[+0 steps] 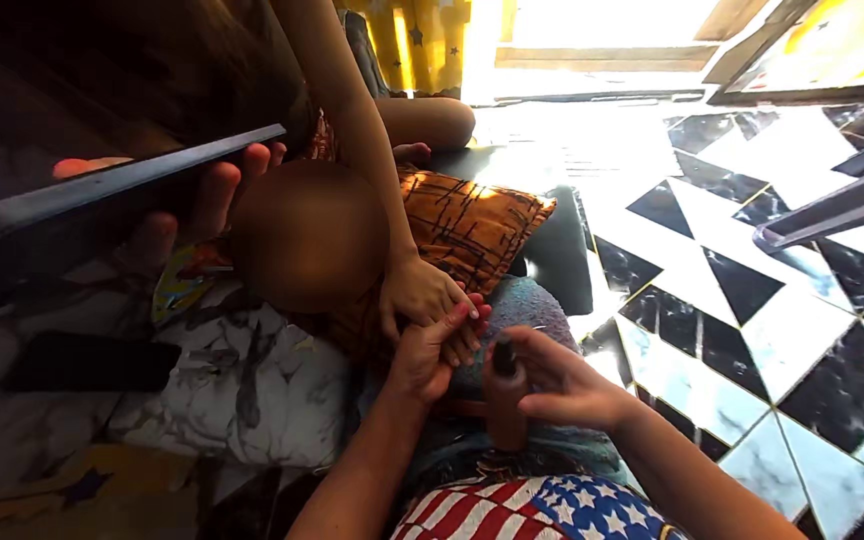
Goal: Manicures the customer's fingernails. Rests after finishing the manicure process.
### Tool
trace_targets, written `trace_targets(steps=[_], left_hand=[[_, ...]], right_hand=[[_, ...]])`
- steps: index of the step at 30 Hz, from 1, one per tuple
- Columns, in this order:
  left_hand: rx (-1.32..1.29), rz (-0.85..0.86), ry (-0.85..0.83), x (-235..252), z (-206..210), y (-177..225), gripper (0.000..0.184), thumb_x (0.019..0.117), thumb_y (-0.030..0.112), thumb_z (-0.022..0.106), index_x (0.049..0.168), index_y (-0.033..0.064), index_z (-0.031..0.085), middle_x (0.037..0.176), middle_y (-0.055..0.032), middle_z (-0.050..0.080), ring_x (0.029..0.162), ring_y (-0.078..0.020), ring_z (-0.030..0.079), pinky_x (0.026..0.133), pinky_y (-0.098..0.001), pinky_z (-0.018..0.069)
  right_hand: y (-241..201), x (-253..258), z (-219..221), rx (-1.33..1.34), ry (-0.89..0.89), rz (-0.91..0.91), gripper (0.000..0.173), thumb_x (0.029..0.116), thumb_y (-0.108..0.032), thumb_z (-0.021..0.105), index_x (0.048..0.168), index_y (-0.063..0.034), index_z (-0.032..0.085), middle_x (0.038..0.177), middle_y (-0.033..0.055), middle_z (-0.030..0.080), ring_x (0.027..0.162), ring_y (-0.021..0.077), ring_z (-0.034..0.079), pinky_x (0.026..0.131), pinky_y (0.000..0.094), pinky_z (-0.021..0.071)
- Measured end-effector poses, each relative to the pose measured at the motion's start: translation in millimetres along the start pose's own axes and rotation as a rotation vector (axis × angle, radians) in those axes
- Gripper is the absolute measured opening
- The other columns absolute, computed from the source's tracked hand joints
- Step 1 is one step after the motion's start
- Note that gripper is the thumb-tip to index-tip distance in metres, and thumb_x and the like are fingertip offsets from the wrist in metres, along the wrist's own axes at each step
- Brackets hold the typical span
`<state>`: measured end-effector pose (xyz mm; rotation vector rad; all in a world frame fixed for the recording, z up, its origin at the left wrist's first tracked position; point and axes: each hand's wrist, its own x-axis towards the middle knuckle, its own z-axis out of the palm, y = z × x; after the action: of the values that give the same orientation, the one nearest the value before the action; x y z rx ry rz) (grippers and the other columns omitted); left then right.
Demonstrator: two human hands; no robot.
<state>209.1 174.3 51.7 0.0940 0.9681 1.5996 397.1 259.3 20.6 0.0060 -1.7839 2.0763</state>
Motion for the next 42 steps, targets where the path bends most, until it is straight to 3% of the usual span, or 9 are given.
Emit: trace_targets(steps=[3,7,12,17,21,27,31,35,42], left_hand=[[-0.013,-0.011,0.009,1.1,2.9,-0.9,0.016,0.1007,-0.001,0.056,0.113,-0.0059,0.067,0.098,-0.0179,0.075,0.087,-0.0232,0.076,0.083,-0.0344,0.0627],[-0.021,-0.004,0.012,0.0,1.7,-3.1,0.015,0.1001,-0.003,0.056,0.111,-0.0059,0.067,0.093,-0.0161,0.075,0.083,-0.0214,0.076,0.081,-0.0329,0.0630],[-0.031,-0.027,-0.024,0.7,-4.6,-3.1,0.018,0.1009,-0.003,0.054,0.114,-0.0052,0.066,0.095,-0.0153,0.075,0.083,-0.0203,0.075,0.082,-0.0333,0.0625],[0.031,-0.021,-0.040,5.2,-7.7,-8.9,0.016,0.1013,0.003,0.056,0.111,-0.0044,0.067,0.083,-0.0149,0.071,0.063,-0.0143,0.067,0.058,-0.0260,0.0572],[-0.006,-0.009,-0.024,3.7,-8.1,-9.4,0.018,0.1003,-0.001,0.057,0.116,-0.0053,0.065,0.086,-0.0153,0.072,0.070,-0.0170,0.071,0.073,-0.0299,0.0612],[-0.003,0.011,-0.033,2.2,-8.0,-9.2,0.022,0.1000,-0.002,0.057,0.120,-0.0045,0.066,0.095,-0.0169,0.073,0.078,-0.0181,0.073,0.077,-0.0300,0.0611],[0.047,0.022,-0.007,0.8,-4.8,-7.9,0.023,0.1004,0.001,0.058,0.120,-0.0025,0.068,0.094,-0.0173,0.074,0.067,-0.0140,0.069,0.060,-0.0238,0.0569],[0.036,0.035,-0.024,1.7,-7.2,-10.0,0.025,0.1003,0.001,0.058,0.124,-0.0018,0.066,0.102,-0.0174,0.074,0.069,-0.0134,0.070,0.060,-0.0233,0.0567],[0.001,0.041,-0.043,2.0,-8.9,-11.2,0.023,0.1001,0.000,0.058,0.121,-0.0021,0.066,0.100,-0.0167,0.074,0.076,-0.0171,0.072,0.069,-0.0276,0.0603]], right_hand=[[-14.3,6.9,8.7,0.296,0.233,0.146,0.057,0.0988,-0.035,0.057,0.146,-0.0078,0.042,0.115,0.0086,0.066,0.096,0.0201,0.069,0.084,0.0379,0.0597],[-29.8,16.1,19.1,0.172,0.364,0.319,0.067,0.0976,-0.033,0.045,0.158,-0.0099,0.028,0.111,0.0076,0.065,0.079,0.0172,0.069,0.067,0.0328,0.0610],[-30.0,13.1,25.2,-0.273,0.345,0.383,0.064,0.1026,-0.031,0.047,0.161,-0.0102,0.028,0.124,0.0054,0.063,0.086,0.0108,0.070,0.068,0.0320,0.0640],[-15.6,12.0,28.1,-0.383,0.330,0.257,0.065,0.1046,-0.033,0.048,0.161,-0.0083,0.027,0.130,0.0070,0.061,0.093,0.0073,0.067,0.076,0.0267,0.0603],[-8.6,11.7,30.8,-0.569,0.339,0.180,0.071,0.1023,-0.033,0.061,0.161,-0.0075,0.030,0.138,0.0103,0.060,0.106,0.0064,0.065,0.093,0.0249,0.0561],[-6.0,16.9,34.2,-0.809,0.397,0.162,0.061,0.0963,-0.027,0.061,0.153,-0.0099,0.045,0.116,0.0086,0.069,0.084,0.0052,0.066,0.076,0.0245,0.0580],[-4.7,20.5,33.1,-0.776,0.342,0.163,0.060,0.0939,-0.029,0.067,0.148,-0.0109,0.048,0.105,0.0067,0.071,0.079,0.0038,0.066,0.072,0.0229,0.0573],[-1.4,22.0,33.3,-0.741,0.355,0.131,0.055,0.0944,-0.026,0.066,0.145,-0.0103,0.049,0.095,0.0052,0.071,0.072,0.0031,0.064,0.067,0.0219,0.0565],[-9.6,15.7,34.4,-0.699,0.360,0.135,0.058,0.0969,-0.029,0.065,0.149,-0.0163,0.043,0.101,0.0030,0.070,0.077,0.0033,0.066,0.070,0.0228,0.0580]])
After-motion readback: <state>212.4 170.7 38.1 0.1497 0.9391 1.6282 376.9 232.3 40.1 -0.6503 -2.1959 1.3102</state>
